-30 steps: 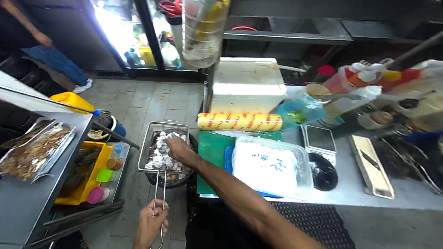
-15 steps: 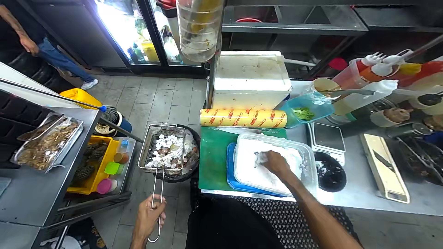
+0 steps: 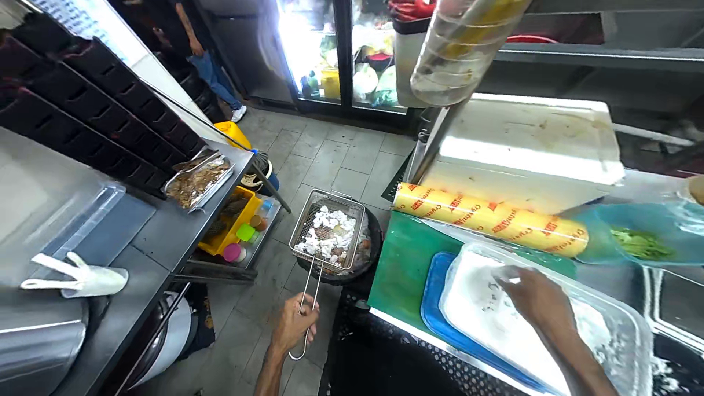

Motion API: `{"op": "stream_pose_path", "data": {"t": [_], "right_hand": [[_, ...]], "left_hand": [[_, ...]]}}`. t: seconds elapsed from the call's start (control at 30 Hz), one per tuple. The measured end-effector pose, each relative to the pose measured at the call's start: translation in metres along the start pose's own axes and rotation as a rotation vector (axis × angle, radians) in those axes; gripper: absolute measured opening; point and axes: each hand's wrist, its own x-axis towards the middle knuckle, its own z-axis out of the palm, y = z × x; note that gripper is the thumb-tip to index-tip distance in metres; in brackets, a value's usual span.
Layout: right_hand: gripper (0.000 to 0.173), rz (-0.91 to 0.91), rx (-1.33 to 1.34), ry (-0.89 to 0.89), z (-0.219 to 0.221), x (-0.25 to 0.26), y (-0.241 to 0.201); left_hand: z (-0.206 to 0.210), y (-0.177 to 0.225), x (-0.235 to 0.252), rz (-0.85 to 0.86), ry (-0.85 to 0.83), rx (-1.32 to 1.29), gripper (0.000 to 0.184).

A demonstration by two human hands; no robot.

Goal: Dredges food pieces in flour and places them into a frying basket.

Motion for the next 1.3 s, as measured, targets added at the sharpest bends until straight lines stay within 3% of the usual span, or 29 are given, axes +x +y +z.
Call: {"op": "stream_pose_path", "data": {"t": [0.07,0.17,0.3,0.37,0.47,0.57,0.6,0.77,0.87,0.97,1.1,1.2,1.3], "right_hand": [[0.032,-0.084,0.069,0.042,-0.021,0.003,-0.043],[0.020,-0.206,0.289,0.072,-0.034,0.010,-0.113],[0.017,-0.347,0.691,-0.077,0.004,0.021,-0.219],[0.020,-0.501,0.575,-0.160,0.042,0.028,-0.268],[0.029,-0.607,0.163,-0.393,0.101,0.021,-0.323],[0.064,-0.632,-0.228,-0.513,0.170,0.012,-0.336],[0.066,-0.657,-0.284,-0.514,0.181,0.011,-0.337],[0.035,-0.801,-0.086,-0.525,0.162,0.011,-0.340],[0.036,-0.696,0.027,-0.352,0.140,0.026,-0.350],[0.041,-0.681,-0.027,-0.393,0.123,0.039,-0.362],[0.022,-0.727,0.064,-0.304,0.100,0.014,-0.374],[0.030,-0.910,0.069,-0.353,0.119,0.000,-0.378],[0.056,-1.036,-0.244,-0.522,0.154,-0.009,-0.380]], "left_hand": [[0.000,-0.004,0.004,-0.008,-0.004,0.032,0.021],[-0.004,-0.008,0.011,-0.007,-0.013,0.026,0.020],[-0.006,-0.012,0.012,-0.034,-0.033,-0.002,0.021],[-0.008,-0.011,0.011,-0.038,-0.047,0.018,0.022],[-0.007,-0.008,-0.012,-0.050,-0.062,0.042,0.024],[-0.007,-0.001,-0.042,-0.044,-0.066,0.037,0.026],[-0.007,-0.001,-0.047,-0.025,-0.066,0.031,0.026],[0.002,-0.012,-0.062,0.022,-0.050,0.019,0.025],[0.006,-0.014,-0.068,0.036,-0.007,-0.028,0.025],[0.010,-0.015,-0.077,0.054,0.024,-0.058,0.024],[0.010,-0.011,-0.085,0.081,0.051,-0.052,0.024],[0.012,-0.009,-0.090,0.082,0.059,-0.052,0.023],[0.016,-0.006,-0.092,0.100,0.058,-0.042,0.023]]}}
